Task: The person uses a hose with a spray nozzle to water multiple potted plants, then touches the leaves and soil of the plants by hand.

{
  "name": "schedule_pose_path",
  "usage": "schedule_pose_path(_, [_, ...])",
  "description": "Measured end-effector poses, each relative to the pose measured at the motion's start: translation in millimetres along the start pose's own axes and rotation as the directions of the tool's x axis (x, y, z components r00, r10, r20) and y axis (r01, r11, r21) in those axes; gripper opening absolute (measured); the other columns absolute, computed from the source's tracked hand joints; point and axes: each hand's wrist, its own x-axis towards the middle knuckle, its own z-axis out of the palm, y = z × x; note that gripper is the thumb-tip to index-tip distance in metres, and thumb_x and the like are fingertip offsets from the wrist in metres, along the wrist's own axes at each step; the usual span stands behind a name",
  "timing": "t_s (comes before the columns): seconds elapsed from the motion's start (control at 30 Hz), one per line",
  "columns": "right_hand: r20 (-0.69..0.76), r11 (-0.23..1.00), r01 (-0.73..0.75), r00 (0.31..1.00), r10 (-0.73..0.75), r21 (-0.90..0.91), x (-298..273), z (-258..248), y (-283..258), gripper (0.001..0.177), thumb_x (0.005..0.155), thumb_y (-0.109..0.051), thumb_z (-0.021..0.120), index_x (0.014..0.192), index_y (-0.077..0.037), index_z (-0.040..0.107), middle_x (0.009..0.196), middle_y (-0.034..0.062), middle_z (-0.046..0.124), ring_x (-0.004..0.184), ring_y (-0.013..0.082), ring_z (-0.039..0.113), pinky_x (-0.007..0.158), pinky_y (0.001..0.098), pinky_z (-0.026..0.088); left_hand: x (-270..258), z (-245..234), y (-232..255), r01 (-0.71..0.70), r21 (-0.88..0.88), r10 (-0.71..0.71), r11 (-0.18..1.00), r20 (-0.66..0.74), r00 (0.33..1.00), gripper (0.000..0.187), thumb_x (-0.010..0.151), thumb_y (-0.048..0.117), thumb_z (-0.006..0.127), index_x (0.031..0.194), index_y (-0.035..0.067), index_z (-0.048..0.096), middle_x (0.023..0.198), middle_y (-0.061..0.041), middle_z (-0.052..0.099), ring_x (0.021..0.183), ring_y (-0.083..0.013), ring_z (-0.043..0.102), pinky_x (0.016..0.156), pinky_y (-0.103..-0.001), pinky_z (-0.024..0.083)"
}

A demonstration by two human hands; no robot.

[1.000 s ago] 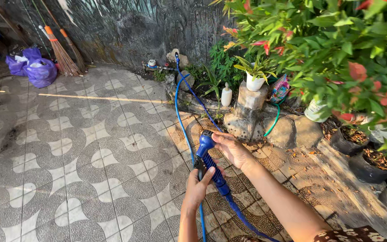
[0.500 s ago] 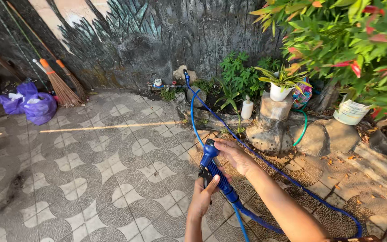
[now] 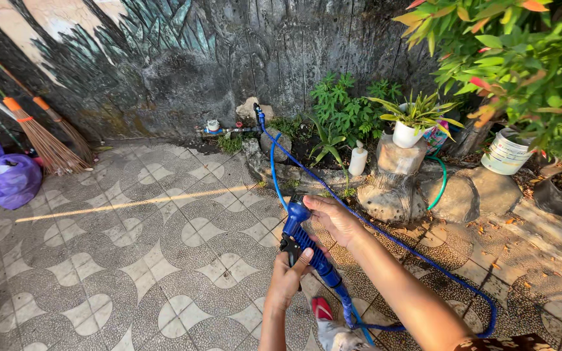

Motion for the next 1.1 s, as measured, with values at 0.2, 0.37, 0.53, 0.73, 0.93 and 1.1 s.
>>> schedule_pose_path(0.2, [-0.032,0.999,-0.032,0.999,0.032,-0.002,86.8,-1.2,-0.3,0.028,0.085,-0.036,0.077,0.100,-0.012,0.075,0.100,-0.0001,0.077,0.098,0.0133,0.070,0.091,0.0340,0.051,77.3,-46.6,14.4,-0.038,0.006,0.038,0.999,0.066,0.997,0.034,0.098,0.021,0.066,0.125,0.002,0.065,0.107,-0.009,0.078,0.098,-0.0207,0.076,0.087,-0.035,0.061])
schedule_pose_path(0.37, [0.054,0.999,0.041,0.998,-0.042,0.020,192.0,-9.1,-0.9,0.024,0.092,-0.031,0.076,0.103,-0.010,0.076,0.100,0.0002,0.075,0.096,0.0131,0.068,0.093,0.0355,0.050,160.4,-87.0,41.5,-0.063,-0.002,0.063,0.998,0.017,0.998,0.035,0.096,0.021,0.067,0.126,0.002,0.065,0.106,-0.008,0.077,0.098,-0.0190,0.075,0.088,-0.036,0.062])
schedule_pose_path(0.53, [-0.032,0.999,0.022,0.999,-0.021,0.026,285.0,-5.3,-10.2,0.024,0.091,-0.032,0.075,0.104,-0.012,0.074,0.104,-0.0008,0.075,0.100,0.0118,0.069,0.098,0.0387,0.050,245.3,-127.2,56.4,-0.017,0.064,0.023,0.998,-0.092,0.995,0.034,0.095,0.020,0.069,0.124,0.001,0.068,0.106,-0.008,0.076,0.094,-0.0161,0.072,0.085,-0.036,0.061])
schedule_pose_path(0.73, [-0.090,0.991,-0.112,0.990,0.105,-0.072,369.2,-0.2,-19.0,0.053,0.093,-0.059,0.052,0.122,-0.020,0.074,0.113,-0.0012,0.075,0.105,0.0115,0.065,0.102,0.0351,0.046,328.4,-182.4,60.4,-0.062,0.074,0.070,0.995,-0.124,0.990,0.034,0.094,0.021,0.068,0.122,0.003,0.068,0.103,-0.004,0.077,0.095,-0.0119,0.073,0.089,-0.032,0.061])
schedule_pose_path(0.93, [-0.341,0.930,-0.138,0.940,0.014,-0.341,486.5,-42.0,32.0,0.052,0.094,-0.055,0.059,0.120,-0.012,0.073,0.108,0.0033,0.079,0.101,0.0144,0.072,0.093,0.0330,0.053,402.1,-247.2,72.0,-0.028,0.121,0.048,0.992,-0.168,0.985,0.027,0.096,0.020,0.067,0.112,-0.001,0.071,0.092,-0.005,0.077,0.080,-0.0114,0.069,0.075,-0.029,0.057])
schedule_pose_path(1.1, [-0.450,0.900,-0.237,0.892,0.052,-0.366,597.1,-73.4,74.9,0.039,0.097,-0.046,0.062,0.109,-0.009,0.071,0.093,0.0031,0.075,0.081,0.0124,0.072,0.070,0.0293,0.059,468.8,-308.7,80.7,0.115,0.326,-0.043,0.938,-0.219,0.975,0.029,0.100,0.028,0.072,0.105,0.000,0.077,0.075,-0.005,0.057,0.065,-0.0127,0.046,0.058,-0.031,0.038])
